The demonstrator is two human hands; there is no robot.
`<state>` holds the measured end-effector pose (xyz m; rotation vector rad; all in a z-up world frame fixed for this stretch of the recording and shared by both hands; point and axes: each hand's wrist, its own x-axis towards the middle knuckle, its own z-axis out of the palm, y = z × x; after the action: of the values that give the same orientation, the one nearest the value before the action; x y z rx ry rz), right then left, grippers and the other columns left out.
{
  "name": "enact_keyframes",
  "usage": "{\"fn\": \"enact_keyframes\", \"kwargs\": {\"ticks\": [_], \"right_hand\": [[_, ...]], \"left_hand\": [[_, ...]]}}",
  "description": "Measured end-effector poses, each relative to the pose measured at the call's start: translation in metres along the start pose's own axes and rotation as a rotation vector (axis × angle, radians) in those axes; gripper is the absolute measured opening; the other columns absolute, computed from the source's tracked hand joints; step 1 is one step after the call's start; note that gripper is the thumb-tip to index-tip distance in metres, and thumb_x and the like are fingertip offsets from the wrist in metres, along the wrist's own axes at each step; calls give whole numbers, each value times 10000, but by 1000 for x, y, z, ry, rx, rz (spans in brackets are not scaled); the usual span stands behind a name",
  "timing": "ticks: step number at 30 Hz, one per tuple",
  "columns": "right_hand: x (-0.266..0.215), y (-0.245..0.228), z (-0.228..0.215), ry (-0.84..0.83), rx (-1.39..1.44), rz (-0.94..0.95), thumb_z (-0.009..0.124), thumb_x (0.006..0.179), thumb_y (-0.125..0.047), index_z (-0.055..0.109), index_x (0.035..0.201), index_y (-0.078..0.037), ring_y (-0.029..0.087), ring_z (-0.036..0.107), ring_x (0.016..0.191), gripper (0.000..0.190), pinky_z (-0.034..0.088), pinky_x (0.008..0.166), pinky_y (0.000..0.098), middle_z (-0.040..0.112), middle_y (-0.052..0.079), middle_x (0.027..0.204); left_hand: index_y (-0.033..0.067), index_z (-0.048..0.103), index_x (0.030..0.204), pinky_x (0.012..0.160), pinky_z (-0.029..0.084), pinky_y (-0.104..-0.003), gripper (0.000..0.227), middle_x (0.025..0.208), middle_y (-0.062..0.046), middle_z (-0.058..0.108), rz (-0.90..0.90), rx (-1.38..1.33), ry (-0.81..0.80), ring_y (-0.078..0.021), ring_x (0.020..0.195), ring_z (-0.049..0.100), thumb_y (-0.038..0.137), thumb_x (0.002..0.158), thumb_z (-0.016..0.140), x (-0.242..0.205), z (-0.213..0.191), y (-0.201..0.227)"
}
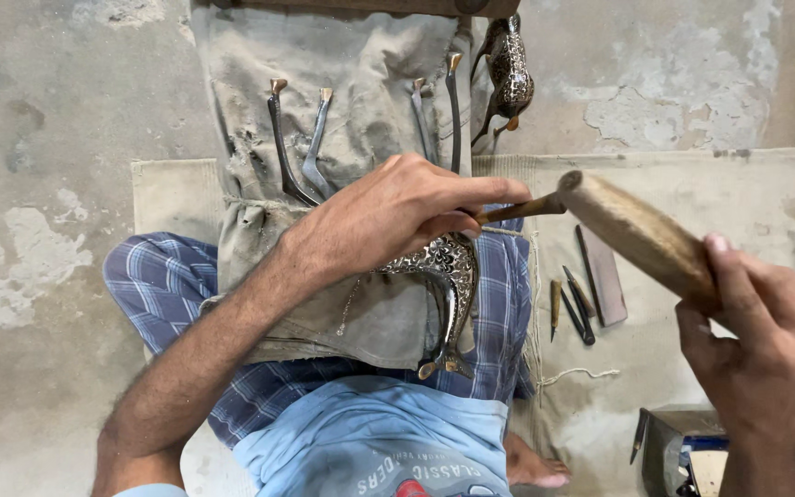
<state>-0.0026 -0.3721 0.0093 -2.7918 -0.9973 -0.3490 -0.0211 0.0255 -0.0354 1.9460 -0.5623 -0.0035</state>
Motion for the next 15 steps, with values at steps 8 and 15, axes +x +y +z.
{"fn": "enact_keyframes", "kwargs": {"ticks": [8,15], "right_hand": [[17,-16,-5,5,-48,-42,811,869,48,596,1485,-21,236,707,968,656,612,819,344,710,159,1173],[8,-12,-10,34,29,-9,799,946,40,593,1523,-16,219,711,1007,616,617,838,319,705,164,1159]], "left_hand": [[201,596,1408,662,678,-274,516,1009,-28,809,-117,10,-19,-110,737,778,99,922,736,0,0,-1],[202,613,1394,720,677,-282,553,1058,-13,811,-16,25,28,-110,821,786,84,872,756,-4,1,-2]]}}
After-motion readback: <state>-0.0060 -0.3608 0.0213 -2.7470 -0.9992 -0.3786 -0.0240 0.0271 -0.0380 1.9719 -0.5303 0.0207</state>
